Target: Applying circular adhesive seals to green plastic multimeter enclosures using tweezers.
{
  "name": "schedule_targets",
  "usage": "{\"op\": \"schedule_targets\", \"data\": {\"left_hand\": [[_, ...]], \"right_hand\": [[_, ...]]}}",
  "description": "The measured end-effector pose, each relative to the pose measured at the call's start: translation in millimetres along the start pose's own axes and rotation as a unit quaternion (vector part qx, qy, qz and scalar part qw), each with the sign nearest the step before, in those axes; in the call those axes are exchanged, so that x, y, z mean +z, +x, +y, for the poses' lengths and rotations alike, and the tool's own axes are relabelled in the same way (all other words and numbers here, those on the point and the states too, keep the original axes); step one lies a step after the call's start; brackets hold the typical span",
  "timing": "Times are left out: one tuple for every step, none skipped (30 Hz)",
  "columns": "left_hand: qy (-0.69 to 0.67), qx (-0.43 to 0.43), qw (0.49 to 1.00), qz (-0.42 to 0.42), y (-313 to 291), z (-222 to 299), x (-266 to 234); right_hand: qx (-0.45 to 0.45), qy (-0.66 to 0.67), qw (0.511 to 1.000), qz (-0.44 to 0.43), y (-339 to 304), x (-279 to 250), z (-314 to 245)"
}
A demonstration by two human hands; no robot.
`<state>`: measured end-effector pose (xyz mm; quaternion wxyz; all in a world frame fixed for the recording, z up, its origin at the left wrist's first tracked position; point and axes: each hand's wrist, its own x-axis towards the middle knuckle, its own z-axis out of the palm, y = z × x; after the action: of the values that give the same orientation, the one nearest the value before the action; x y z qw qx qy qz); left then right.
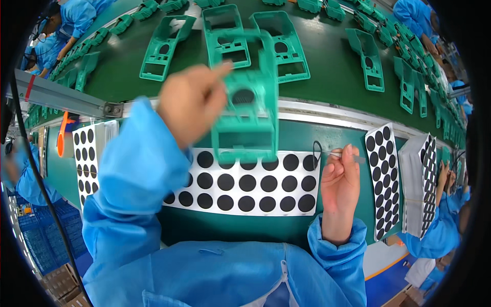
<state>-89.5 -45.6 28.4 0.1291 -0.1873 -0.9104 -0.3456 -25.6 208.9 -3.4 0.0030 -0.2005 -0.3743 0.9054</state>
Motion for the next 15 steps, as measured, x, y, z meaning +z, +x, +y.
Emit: {"op": "schedule_targets", "data": {"left_hand": [[0.021,0.004,1.0,-0.013,-13,14,13],[0.044,0.006,0.999,-0.025,-24,24,21],[0.053,-0.001,0.998,-0.025,-32,31,28],[0.059,-0.01,0.998,-0.028,-39,32,36],[0.037,-0.025,0.999,-0.012,-45,31,43],[0.032,-0.028,0.999,-0.016,-49,29,48],[0.035,-0.03,0.999,-0.017,-53,28,52],[0.039,-0.033,0.999,-0.018,-56,28,54],[0.036,-0.035,0.999,-0.022,-59,29,55],[0.042,-0.046,0.997,-0.046,-61,29,54],[0.048,-0.058,0.995,-0.071,-63,30,53],[0.043,-0.06,0.995,-0.074,-63,31,49],[0.041,-0.037,0.997,-0.062,-61,32,42],[0.038,-0.014,0.998,-0.049,-60,33,35],[0.068,0.016,0.994,-0.08,-60,31,31]], "right_hand": [[-0.01,-0.006,1.0,-0.005,0,-2,0],[-0.019,-0.012,1.0,-0.013,0,-1,1],[-0.029,-0.016,0.999,0.001,-3,3,1],[-0.027,-0.02,0.999,0.007,-3,5,3],[-0.074,-0.061,0.995,0.002,-3,7,6],[-0.119,-0.102,0.988,-0.004,-4,8,9],[-0.146,-0.114,0.983,0.001,-7,10,10],[-0.144,-0.116,0.983,0.006,-9,12,13],[-0.194,-0.163,0.967,-0.001,-12,14,18],[-0.243,-0.211,0.947,-0.007,-14,15,21],[-0.266,-0.21,0.94,-0.046,-15,12,25],[-0.264,-0.214,0.94,-0.042,-16,13,29],[-0.28,-0.225,0.931,-0.061,-18,15,34],[-0.297,-0.236,0.922,-0.08,-18,17,39],[-0.298,-0.228,0.921,-0.102,-18,14,44]]}}
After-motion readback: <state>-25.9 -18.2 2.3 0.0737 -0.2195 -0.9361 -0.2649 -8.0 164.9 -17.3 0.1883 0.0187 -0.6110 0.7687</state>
